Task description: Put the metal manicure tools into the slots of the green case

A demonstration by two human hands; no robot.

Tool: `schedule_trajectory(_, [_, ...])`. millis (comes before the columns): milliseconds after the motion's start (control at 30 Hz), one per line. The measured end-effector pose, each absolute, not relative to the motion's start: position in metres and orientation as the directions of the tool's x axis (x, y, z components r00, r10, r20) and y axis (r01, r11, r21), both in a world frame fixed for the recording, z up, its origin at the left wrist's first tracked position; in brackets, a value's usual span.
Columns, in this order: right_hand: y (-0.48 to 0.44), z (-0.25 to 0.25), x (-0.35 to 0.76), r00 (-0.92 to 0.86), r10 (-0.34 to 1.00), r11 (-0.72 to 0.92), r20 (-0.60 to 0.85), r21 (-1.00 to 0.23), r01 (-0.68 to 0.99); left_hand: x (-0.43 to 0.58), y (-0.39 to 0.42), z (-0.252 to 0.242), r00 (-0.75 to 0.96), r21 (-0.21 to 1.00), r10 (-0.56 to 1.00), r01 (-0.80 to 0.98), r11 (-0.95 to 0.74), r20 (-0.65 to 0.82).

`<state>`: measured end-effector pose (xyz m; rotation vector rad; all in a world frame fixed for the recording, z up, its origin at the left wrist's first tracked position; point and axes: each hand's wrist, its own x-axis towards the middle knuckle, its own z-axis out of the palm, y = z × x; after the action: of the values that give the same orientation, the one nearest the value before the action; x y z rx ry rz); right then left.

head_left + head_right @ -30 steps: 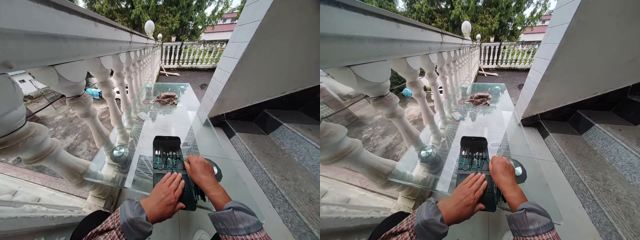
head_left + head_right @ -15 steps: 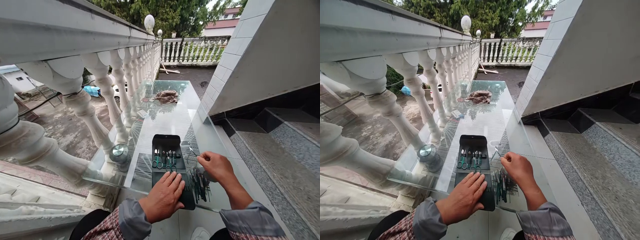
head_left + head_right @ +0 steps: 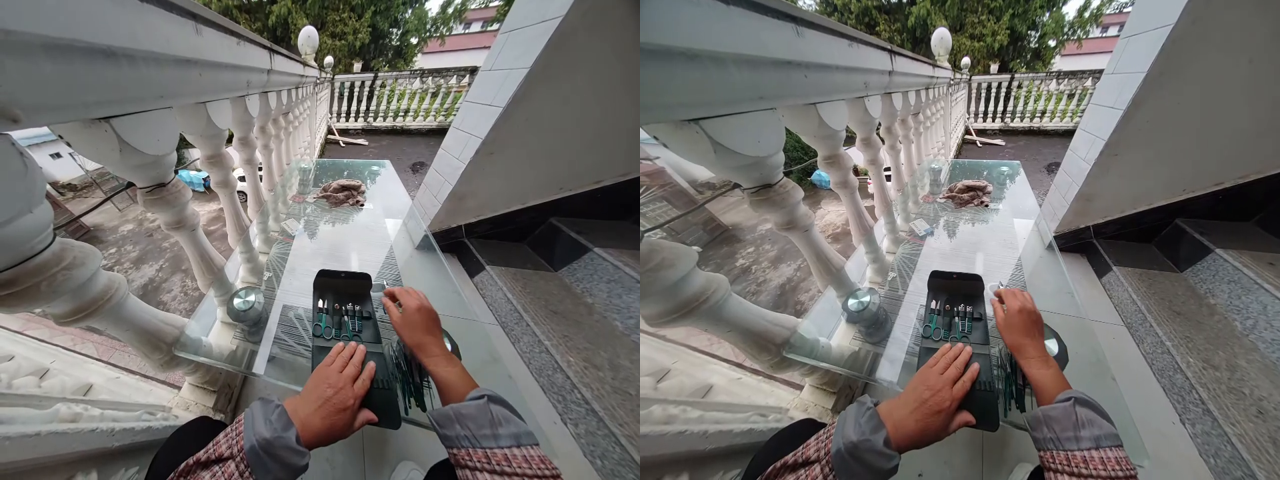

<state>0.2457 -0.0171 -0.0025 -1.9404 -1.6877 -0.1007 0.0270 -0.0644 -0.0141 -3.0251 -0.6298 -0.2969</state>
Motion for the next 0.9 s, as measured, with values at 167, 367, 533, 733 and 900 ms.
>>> schedule_trajectory(167, [-0.016, -0.003, 0.210, 0.002, 0.931, 0.129, 0.364, -0.335, 0.933, 0.028, -0.065, -0.015, 0.908, -0.008, 0.373, 0.381, -0.925, 0.192])
schedule_trajectory(367, [-0.015, -0.004, 0.195, -0.045, 0.957, 0.110, 0.287, -0.214, 0.971, 0.027, -0.065, -0.014, 0.898, 0.008, 0.383, 0.391, -0.920, 0.217])
schedule_trajectory(533, [-0.012, -0.003, 0.195, -0.023, 0.967, 0.090, 0.254, -0.254, 0.963, 0.027, -0.063, -0.011, 0.898, 0.019, 0.378, 0.384, -0.923, 0.223])
schedule_trajectory(733, [-0.005, -0.002, 0.198, 0.008, 0.988, 0.051, 0.153, -0.376, 0.925, 0.028, -0.063, -0.006, 0.902, 0.020, 0.398, 0.401, -0.916, 0.166])
schedule_trajectory(900, [-0.004, -0.001, 0.194, 0.053, 0.991, -0.004, 0.121, -0.372, 0.928, 0.028, -0.063, -0.003, 0.901, 0.028, 0.407, 0.407, -0.913, 0.149])
